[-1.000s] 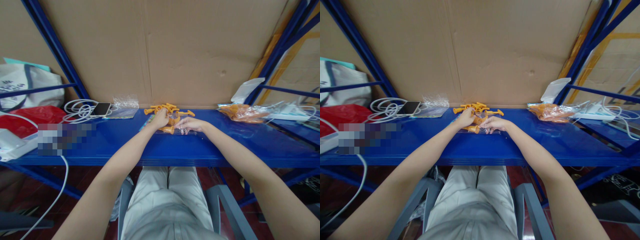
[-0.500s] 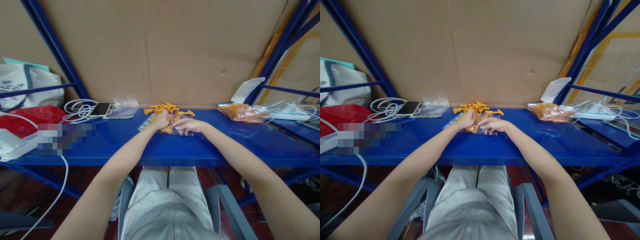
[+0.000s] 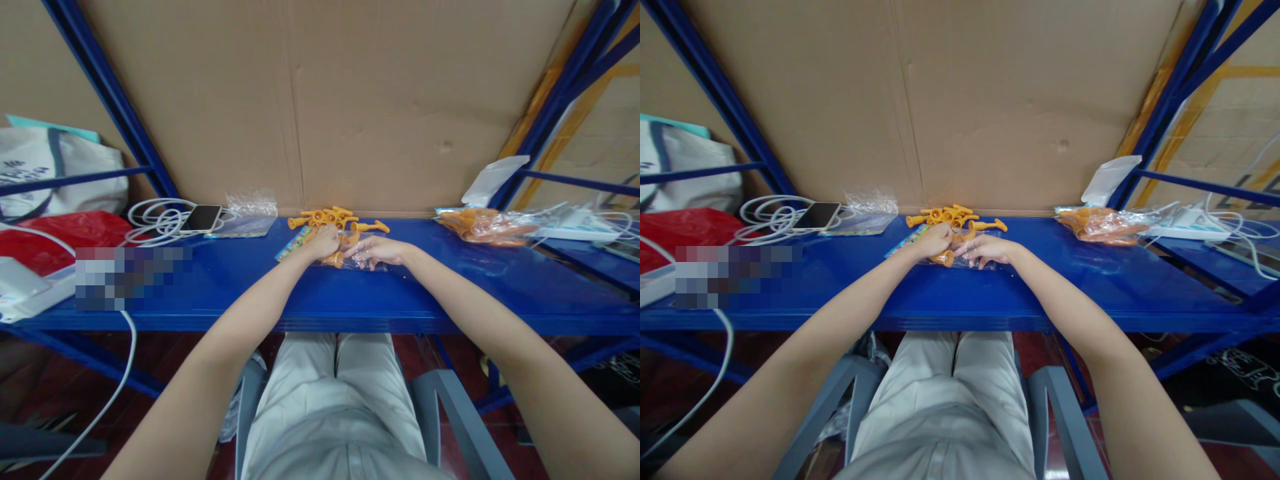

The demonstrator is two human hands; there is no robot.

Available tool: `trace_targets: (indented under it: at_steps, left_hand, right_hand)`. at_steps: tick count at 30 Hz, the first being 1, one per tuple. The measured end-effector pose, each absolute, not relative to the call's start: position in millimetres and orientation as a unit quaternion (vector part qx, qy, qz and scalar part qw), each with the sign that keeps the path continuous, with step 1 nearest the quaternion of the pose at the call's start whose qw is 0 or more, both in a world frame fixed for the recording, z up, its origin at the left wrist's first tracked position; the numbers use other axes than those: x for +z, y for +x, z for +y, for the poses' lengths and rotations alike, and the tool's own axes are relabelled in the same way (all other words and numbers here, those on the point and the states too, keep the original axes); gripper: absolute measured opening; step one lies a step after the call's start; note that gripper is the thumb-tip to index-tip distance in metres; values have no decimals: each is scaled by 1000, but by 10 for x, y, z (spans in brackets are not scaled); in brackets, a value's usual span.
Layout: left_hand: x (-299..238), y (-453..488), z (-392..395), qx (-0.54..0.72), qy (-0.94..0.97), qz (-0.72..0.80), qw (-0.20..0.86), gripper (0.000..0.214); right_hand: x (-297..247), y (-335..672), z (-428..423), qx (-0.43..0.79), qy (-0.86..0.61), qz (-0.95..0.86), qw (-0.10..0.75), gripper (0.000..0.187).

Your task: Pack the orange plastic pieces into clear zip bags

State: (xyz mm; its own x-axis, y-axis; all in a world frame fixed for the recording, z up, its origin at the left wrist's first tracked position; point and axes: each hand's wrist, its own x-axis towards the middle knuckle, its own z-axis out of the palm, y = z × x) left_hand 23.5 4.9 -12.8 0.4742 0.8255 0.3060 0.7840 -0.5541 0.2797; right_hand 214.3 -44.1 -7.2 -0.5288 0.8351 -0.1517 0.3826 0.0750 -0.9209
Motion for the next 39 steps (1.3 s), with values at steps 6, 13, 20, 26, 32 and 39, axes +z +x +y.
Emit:
trace_targets:
  at_steps: [6,13,20,26,32,39]
  left_hand:
    - [-119,242,68,186,865,464,36,32]
    - [-201,242,156,208,863,459,45,35]
    - [-201,266,127,201,859,466,62,33]
    - [-184,307,66,204,853,476,63,30]
    - [-179,320,46,222,850,472,73,27]
    - [-175,331,72,220,846,477,87,26]
  right_hand:
    - [-49,2154,-453,531,-424,-704,208,28]
    - [-54,2148,-445,524,-423,-711,203,30]
    - [20,2161,-428,458,-491,-694,260,31]
    - [26,2631,-114,151,-641,-626,418,30]
    - [-234,2922,143,18,-649,-699,302,48]
    - [-301,2763,110,12,-678,-719,153,44]
